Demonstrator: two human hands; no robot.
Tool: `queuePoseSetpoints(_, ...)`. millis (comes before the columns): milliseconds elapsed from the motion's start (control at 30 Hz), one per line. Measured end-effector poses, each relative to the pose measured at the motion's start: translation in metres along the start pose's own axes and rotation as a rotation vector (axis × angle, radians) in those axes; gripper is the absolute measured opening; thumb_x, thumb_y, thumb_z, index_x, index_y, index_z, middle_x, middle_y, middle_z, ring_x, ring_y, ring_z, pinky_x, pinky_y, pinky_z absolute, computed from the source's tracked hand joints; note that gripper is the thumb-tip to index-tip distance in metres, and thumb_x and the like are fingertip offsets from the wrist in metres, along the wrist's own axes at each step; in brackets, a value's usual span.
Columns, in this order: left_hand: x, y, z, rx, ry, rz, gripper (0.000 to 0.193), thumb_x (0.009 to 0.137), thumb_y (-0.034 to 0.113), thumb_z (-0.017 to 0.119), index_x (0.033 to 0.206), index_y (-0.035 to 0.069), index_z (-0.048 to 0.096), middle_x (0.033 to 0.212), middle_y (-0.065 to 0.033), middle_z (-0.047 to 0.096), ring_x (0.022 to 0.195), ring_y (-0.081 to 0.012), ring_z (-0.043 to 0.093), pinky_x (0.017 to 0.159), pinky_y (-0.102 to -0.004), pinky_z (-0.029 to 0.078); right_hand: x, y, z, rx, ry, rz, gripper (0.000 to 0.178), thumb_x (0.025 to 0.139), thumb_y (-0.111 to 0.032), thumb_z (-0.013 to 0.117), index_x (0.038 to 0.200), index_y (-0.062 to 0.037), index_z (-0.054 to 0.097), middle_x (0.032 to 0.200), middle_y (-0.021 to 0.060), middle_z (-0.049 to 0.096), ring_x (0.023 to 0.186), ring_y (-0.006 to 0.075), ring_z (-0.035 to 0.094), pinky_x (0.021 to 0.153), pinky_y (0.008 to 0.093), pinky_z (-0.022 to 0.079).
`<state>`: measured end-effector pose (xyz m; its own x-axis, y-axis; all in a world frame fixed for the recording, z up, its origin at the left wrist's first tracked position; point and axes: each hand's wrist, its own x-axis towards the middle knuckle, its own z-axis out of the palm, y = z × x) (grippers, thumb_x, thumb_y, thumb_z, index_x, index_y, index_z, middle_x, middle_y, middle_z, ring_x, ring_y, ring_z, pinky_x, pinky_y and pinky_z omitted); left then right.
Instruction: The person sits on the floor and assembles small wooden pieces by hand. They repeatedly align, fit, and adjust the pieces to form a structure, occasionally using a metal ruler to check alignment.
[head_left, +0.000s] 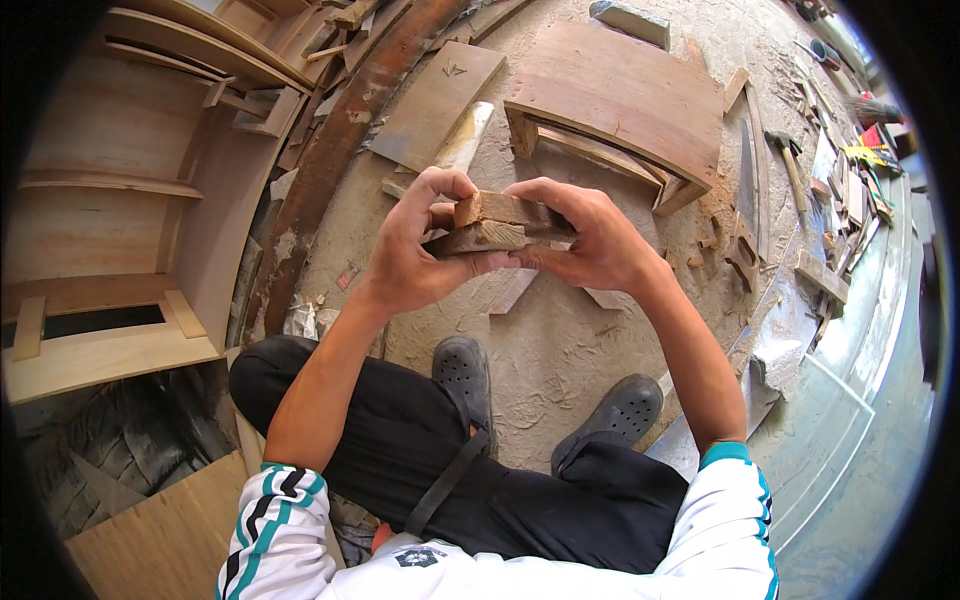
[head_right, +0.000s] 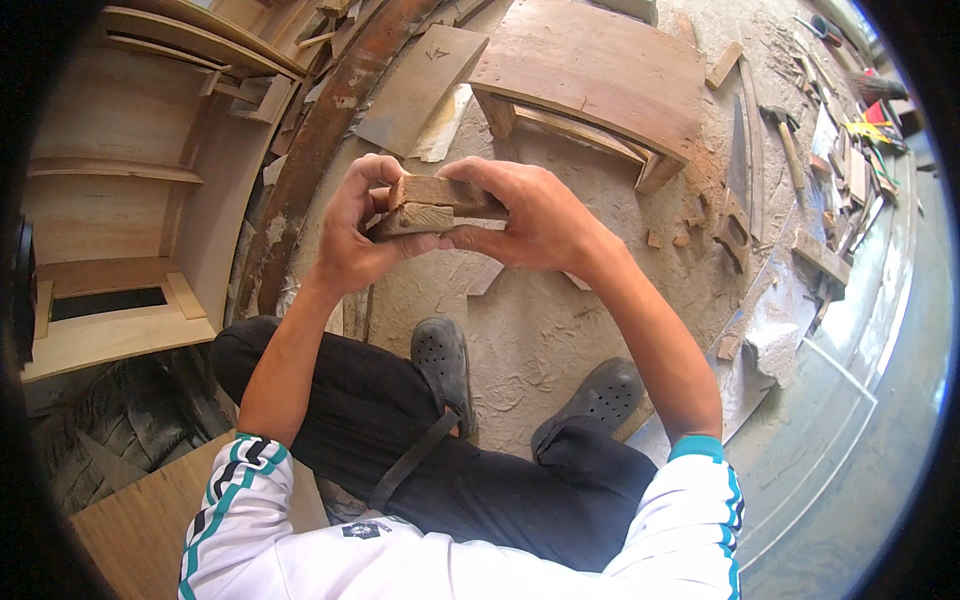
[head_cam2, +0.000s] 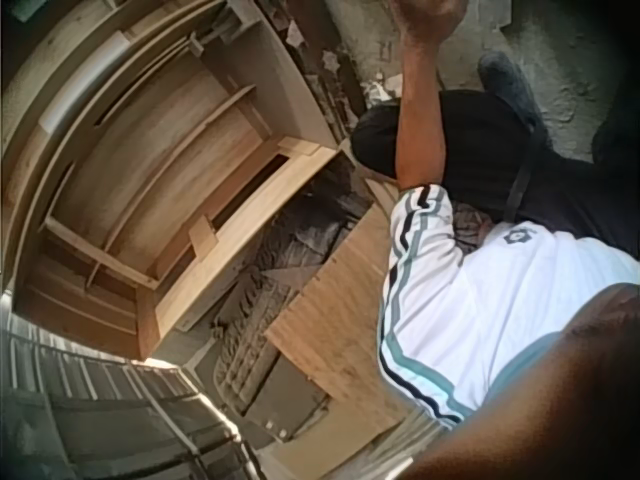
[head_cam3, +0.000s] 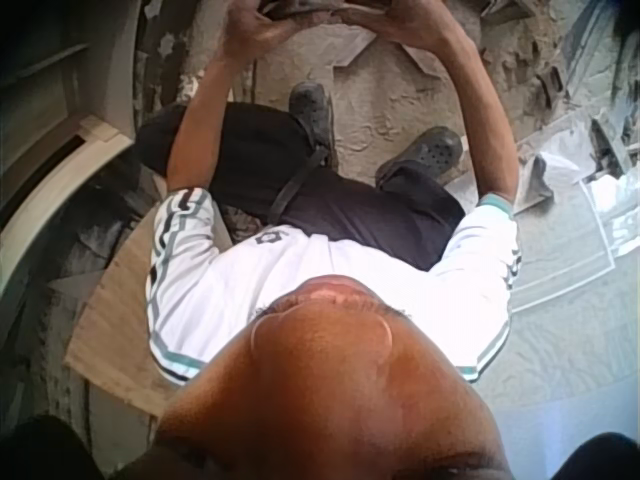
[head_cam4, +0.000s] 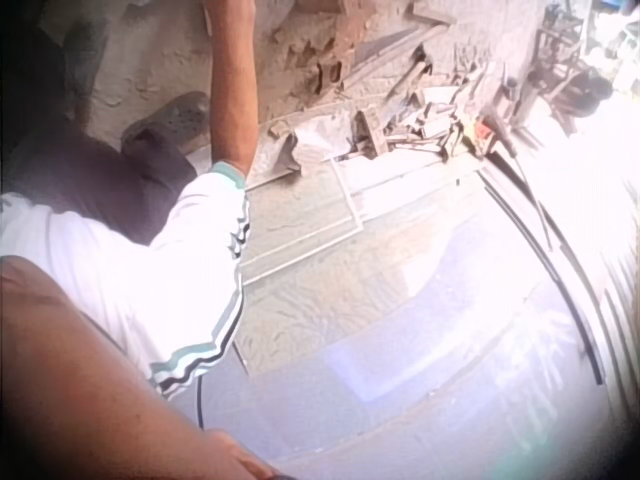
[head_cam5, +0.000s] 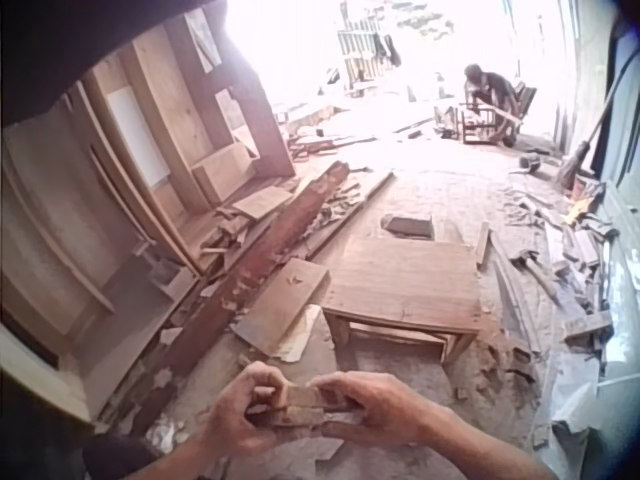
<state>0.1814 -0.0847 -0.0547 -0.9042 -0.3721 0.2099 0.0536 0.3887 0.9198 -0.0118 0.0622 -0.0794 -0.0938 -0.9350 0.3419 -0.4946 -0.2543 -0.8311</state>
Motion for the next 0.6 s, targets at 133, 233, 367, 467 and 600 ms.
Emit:
queuePoseSetpoints(133, 0.0003, 0.0008, 0.0014, 0.079, -0.029, 0.052, 0.064, 0.075, 0.015, 0.093, 0.121, 0.007, 0.050, 0.109, -0.0031, 0.057, 0.093, -0.0128, 0.068, 0.076, -0.0266, 0.056, -0.0013, 0.0037, 0.0012, 0.016, -0.040, 0.021, 0.060, 0.076, -0.015, 0.088, 0.128, -0.0055, 0.060, 0.108, 0.0144, 0.072, 0.100, 0.0320, 0.070, 0.087, 0.0413, 0.055)
queuePoseSetpoints(233, 0.0000, 0.0008, 0.0009, 0.111, -0.033, 0.068, 0.064, 0.074, 0.015, 0.094, 0.120, 0.007, 0.051, 0.108, -0.0043, 0.057, 0.092, -0.0132, 0.068, 0.075, -0.0273, 0.056, -0.0019, -0.0002, 0.0032, 0.018, -0.040, 0.040, 0.061, 0.076, -0.017, 0.089, 0.128, -0.0052, 0.060, 0.108, 0.0145, 0.072, 0.100, 0.0319, 0.070, 0.087, 0.0410, 0.055)
queuePoseSetpoints(367, -0.0005, 0.0013, 0.0014, 0.112, -0.037, 0.065, 0.064, 0.073, 0.016, 0.094, 0.120, 0.006, 0.051, 0.107, -0.0057, 0.056, 0.090, -0.0141, 0.068, 0.075, -0.0289, 0.057, 0.0002, -0.0015, 0.0064, 0.039, -0.054, 0.034, 0.062, 0.075, -0.020, 0.090, 0.128, -0.0046, 0.060, 0.108, 0.0148, 0.072, 0.100, 0.0319, 0.071, 0.087, 0.0411, 0.056)
queuePoseSetpoints(467, -0.0004, -0.0004, 0.0012, 0.126, -0.042, 0.079, 0.064, 0.073, 0.015, 0.094, 0.120, 0.006, 0.052, 0.108, -0.0065, 0.056, 0.089, -0.0147, 0.068, 0.075, -0.0302, 0.058, -0.0002, 0.0005, 0.0092, 0.033, -0.057, 0.035, 0.063, 0.075, -0.020, 0.090, 0.128, -0.0045, 0.060, 0.108, 0.0151, 0.072, 0.100, 0.0322, 0.071, 0.087, 0.0413, 0.056)
queuePoseSetpoints(600, -0.0010, 0.0001, 0.0016, 0.131, -0.040, 0.076, 0.063, 0.073, 0.013, 0.093, 0.119, 0.006, 0.051, 0.105, -0.0064, 0.057, 0.087, -0.0144, 0.068, 0.074, -0.0298, 0.058, -0.0002, 0.0001, 0.0092, 0.027, -0.063, 0.028, 0.062, 0.075, -0.016, 0.089, 0.128, -0.0042, 0.060, 0.110, 0.0162, 0.071, 0.101, 0.0340, 0.070, 0.088, 0.0420, 0.056)
